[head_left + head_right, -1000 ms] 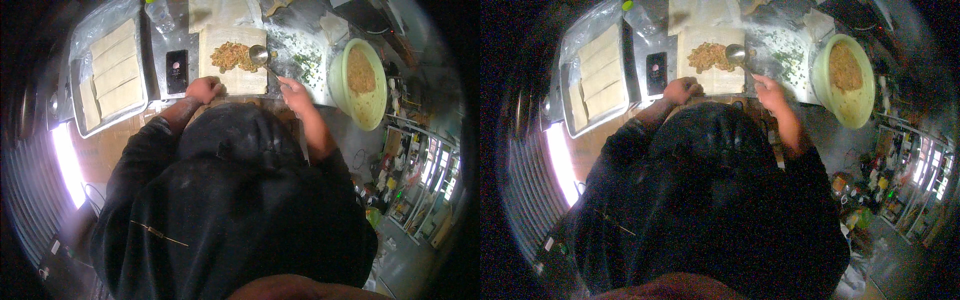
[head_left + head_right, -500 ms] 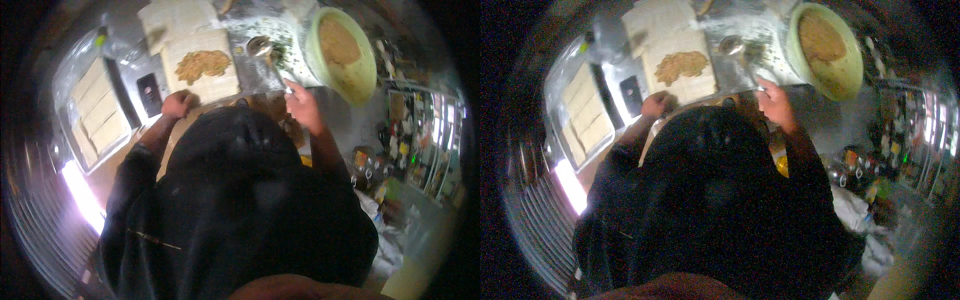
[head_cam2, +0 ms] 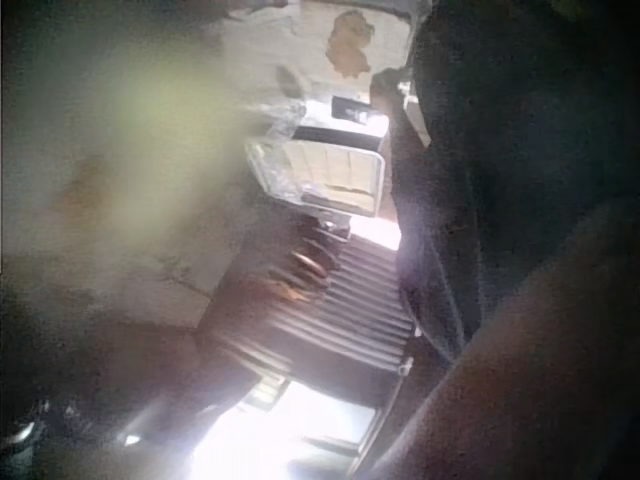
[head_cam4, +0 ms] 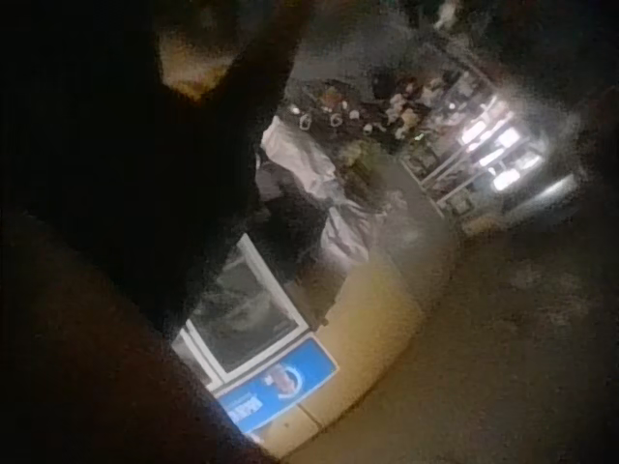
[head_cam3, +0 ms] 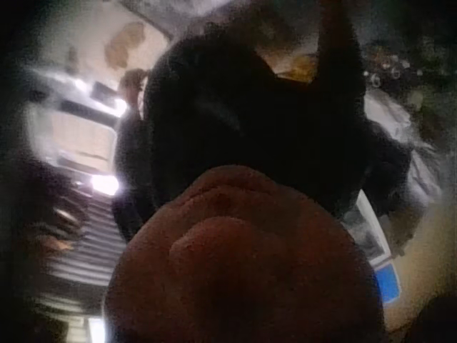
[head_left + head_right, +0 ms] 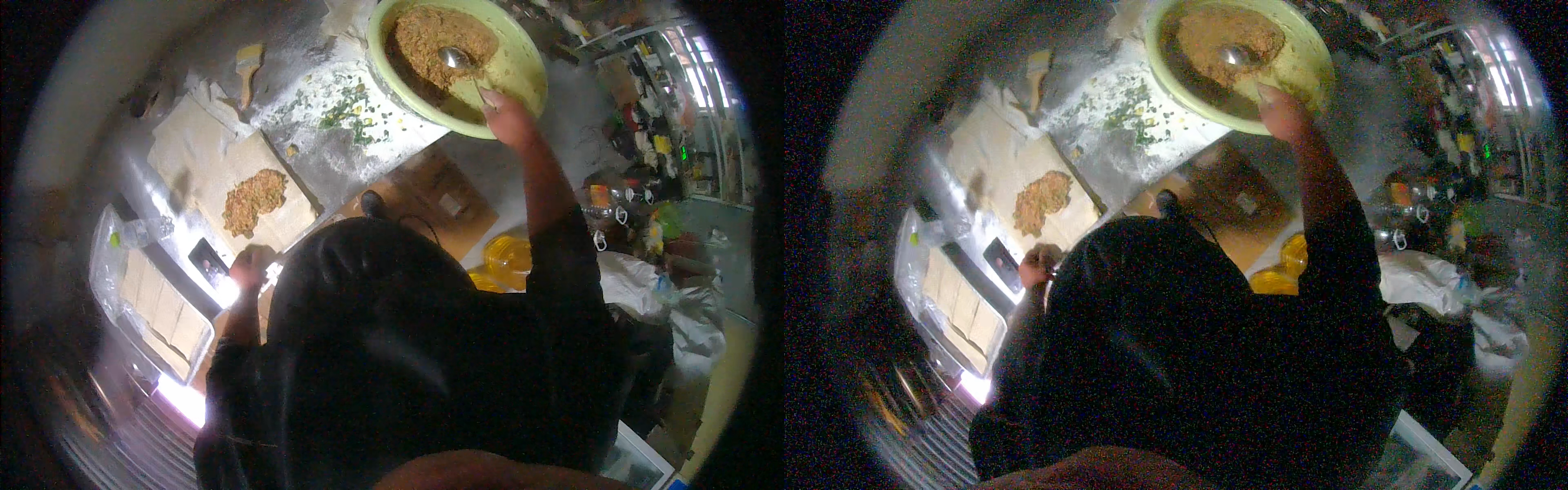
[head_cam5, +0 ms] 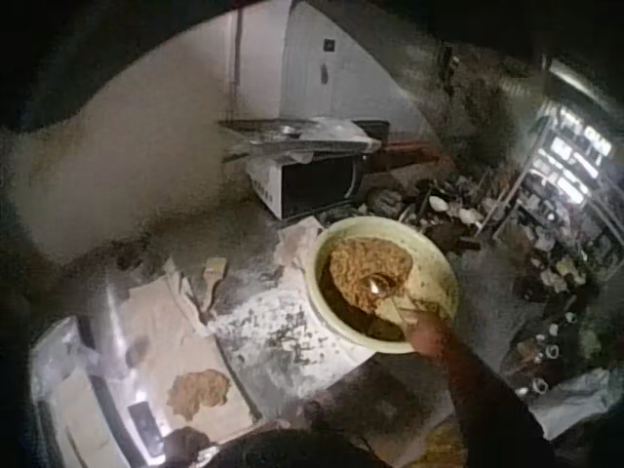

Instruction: The person places a filling mixture onto flat dough sheets, folds them into rectangular packets, and places them on a tray. The process is repeated multiple times with consistent hand movements.

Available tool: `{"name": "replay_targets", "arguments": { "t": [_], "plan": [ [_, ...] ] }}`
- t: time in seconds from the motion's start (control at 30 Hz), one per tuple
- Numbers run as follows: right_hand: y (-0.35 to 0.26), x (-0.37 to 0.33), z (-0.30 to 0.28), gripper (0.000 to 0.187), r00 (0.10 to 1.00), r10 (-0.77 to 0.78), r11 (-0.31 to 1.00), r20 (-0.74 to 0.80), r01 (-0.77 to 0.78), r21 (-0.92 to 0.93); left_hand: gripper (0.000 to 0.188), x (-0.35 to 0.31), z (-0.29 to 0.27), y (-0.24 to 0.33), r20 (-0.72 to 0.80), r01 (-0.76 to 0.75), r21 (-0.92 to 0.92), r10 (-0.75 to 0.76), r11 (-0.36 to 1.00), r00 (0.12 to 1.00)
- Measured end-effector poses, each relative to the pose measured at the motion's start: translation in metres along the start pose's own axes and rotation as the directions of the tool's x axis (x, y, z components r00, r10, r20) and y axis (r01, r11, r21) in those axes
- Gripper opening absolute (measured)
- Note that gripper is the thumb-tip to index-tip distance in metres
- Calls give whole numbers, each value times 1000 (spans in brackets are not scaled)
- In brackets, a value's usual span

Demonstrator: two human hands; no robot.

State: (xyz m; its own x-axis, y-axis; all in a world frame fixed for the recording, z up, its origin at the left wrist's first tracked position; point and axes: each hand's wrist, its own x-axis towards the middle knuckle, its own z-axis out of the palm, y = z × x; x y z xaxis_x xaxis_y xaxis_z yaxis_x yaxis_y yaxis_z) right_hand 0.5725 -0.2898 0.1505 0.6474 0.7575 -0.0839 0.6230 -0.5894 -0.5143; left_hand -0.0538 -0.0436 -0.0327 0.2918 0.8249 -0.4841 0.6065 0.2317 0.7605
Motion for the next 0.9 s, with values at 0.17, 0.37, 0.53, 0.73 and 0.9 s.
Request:
{"name": "replay_targets", "arguments": {
  "t": [0.17, 0.37, 0.53, 0.73, 0.9],
  "plan": [
    [-17, 26, 14, 42, 988, -9, 959, 154, 52, -277, 44, -1, -2, 11, -82, 43, 462, -6, 886, 997],
    [-10, 15, -9, 40, 965, -126, 989, 229, 140, -46, 43, -13, 2, 28, -75, -47, 579, 110, 814, 991],
    [-8, 30, -7, 38, 958, -48, 991, 282, 81, -104, 46, -6, 3, 21, -134, 38, 609, 56, 792, 989],
    [-10, 9, -43, 43, 789, 36, 978, 614, -155, 142, 48, 0, -1, 2, -161, 89, 633, 18, 769, 987],
    [-13, 14, -42, 43, 870, 22, 976, 493, -126, 178, 45, 3, -1, -3, -97, 6, 563, 59, 826, 994]
  ]
}}
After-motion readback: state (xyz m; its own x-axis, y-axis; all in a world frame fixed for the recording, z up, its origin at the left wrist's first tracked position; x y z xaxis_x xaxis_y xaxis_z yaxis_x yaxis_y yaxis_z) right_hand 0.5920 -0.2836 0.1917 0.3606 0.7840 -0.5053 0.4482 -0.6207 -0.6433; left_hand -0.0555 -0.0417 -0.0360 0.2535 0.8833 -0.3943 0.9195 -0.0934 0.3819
